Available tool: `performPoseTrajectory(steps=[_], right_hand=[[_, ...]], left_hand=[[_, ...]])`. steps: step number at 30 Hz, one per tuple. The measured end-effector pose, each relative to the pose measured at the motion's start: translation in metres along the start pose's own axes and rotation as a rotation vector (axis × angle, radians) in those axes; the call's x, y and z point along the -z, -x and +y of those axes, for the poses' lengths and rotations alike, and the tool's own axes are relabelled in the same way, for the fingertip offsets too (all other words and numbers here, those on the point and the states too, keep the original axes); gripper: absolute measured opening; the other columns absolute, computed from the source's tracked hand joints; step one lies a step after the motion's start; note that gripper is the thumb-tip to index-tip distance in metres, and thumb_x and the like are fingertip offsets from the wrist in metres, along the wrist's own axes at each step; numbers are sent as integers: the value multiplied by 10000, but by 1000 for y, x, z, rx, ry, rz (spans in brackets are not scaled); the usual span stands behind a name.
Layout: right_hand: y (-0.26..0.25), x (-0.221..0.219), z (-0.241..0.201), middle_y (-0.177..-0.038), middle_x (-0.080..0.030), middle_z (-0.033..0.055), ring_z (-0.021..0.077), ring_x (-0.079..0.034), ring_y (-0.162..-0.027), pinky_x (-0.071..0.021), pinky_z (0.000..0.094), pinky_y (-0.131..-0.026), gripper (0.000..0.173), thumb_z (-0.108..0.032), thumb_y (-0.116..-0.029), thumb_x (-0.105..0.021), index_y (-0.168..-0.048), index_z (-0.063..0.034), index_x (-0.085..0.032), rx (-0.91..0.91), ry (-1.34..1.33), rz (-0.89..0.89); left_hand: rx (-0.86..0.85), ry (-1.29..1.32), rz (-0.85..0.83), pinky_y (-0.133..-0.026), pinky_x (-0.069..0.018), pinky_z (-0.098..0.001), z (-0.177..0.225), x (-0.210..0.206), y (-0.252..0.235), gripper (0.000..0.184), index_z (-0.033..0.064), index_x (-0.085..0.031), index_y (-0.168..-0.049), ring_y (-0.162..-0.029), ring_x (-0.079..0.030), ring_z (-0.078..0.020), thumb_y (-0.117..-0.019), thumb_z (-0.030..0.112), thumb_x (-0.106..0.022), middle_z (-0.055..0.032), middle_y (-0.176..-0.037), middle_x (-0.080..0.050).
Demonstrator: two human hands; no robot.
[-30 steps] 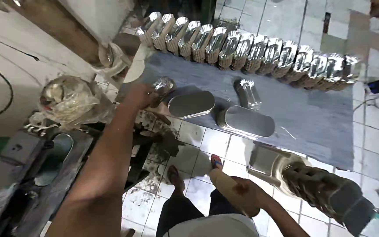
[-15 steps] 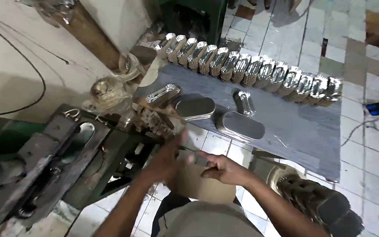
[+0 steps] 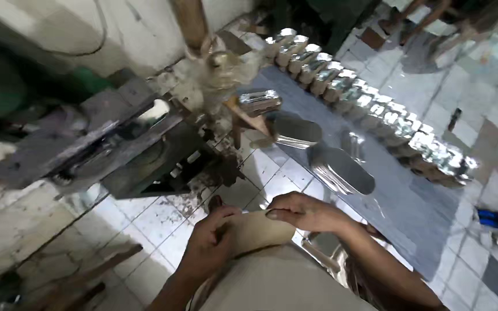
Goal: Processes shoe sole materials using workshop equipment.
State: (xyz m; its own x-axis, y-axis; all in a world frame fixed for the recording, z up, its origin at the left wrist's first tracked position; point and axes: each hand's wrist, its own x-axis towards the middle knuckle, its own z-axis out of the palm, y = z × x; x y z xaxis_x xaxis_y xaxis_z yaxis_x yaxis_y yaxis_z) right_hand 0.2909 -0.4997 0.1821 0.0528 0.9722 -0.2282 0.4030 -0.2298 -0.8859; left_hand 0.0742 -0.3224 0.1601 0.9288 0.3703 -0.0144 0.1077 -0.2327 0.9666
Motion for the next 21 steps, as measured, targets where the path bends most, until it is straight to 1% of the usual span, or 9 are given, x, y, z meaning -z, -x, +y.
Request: performPoseTrajectory(steps=[3, 5, 7, 9, 11, 12, 14, 15, 21], right_hand=[[-46, 5, -24, -1225, -673, 142, 231, -663, -1110, -533, 426, -1013, 368, -226, -1082, -496, -1402, -76, -597, -14, 156, -214], [-78, -5, -37, -1083, -687, 187, 286, -680, -987, -546, 490, -902, 299, -180, -1087, -466, -1280, -10, -619, -16, 135, -352], [-105, -8, -38, -968, -679, 151, 215, -653, -878, -540, 419, -818, 267, -161, -1081, -474, -1155, 19, -657, -5, 39, -426], [-130, -8, -40, -976, -679, 106, 115, -633, -887, -534, 319, -844, 273, -167, -1077, -487, -1125, 27, -672, -46, -57, -348], [-159, -20, -47, -998, -700, 83, 83, -651, -907, -547, 299, -869, 284, -185, -1080, -491, -1163, 9, -682, -142, -126, -134], [-174, -33, -48, -978, -706, 76, 92, -663, -887, -561, 310, -849, 265, -181, -1077, -505, -1154, -5, -686, -158, -169, -31], [-193, -67, -49, -957, -698, 59, 97, -658, -850, -564, 305, -795, 230, -167, -1069, -524, -1154, -23, -681, -171, -305, 82], [-194, -84, -50, -954, -689, 49, 87, -649, -847, -554, 290, -782, 222, -164, -1068, -522, -1152, -26, -674, -184, -381, 92], [-166, -97, -44, -1005, -695, 47, 101, -684, -899, -597, 304, -811, 225, -161, -1073, -507, -1176, 0, -626, -293, -660, -148]], left_hand=[[19, -47, 0, -788, -595, -284, 1, 17, -4, 296, 30, -667, -1171, -920, -683, -75, -889, 37, -578, -67, -1112, -706], [18, -44, 12, -732, -587, -295, -2, 27, -7, 354, 5, -619, -1210, -861, -675, -92, -858, 22, -586, -77, -1049, -698], [-5, 27, 106, -730, -588, -284, -18, 38, -3, 450, -18, -548, -1294, -873, -669, -85, -852, 42, -601, -69, -1056, -683], [42, 225, 270, -884, -601, -334, -35, 52, 5, 621, -65, -376, -1450, -1061, -672, -144, -928, 128, -653, -112, -1243, -642], [238, 556, 456, -956, -588, -383, -41, 67, 7, 756, 44, -256, -1572, -1120, -675, -192, -966, 223, -671, -105, -1285, -643], [330, 707, 527, -970, -575, -393, -42, 74, 7, 657, 92, -313, -1557, -1128, -664, -200, -991, 218, -623, -95, -1285, -638], [438, 892, 686, -925, -588, -388, -41, 78, 6, 311, 84, -519, -1361, -1055, -684, -188, -1055, 133, -500, -81, -1168, -683], [463, 910, 737, -901, -597, -368, -40, 79, 9, 264, 79, -541, -1316, -1025, -692, -165, -1068, 99, -453, -65, -1125, -691], [619, 861, 609, -920, -595, -320, -37, 73, 44, 341, 48, -458, -1418, -1056, -684, -119, -1084, 102, -415, -54, -1178, -673]])
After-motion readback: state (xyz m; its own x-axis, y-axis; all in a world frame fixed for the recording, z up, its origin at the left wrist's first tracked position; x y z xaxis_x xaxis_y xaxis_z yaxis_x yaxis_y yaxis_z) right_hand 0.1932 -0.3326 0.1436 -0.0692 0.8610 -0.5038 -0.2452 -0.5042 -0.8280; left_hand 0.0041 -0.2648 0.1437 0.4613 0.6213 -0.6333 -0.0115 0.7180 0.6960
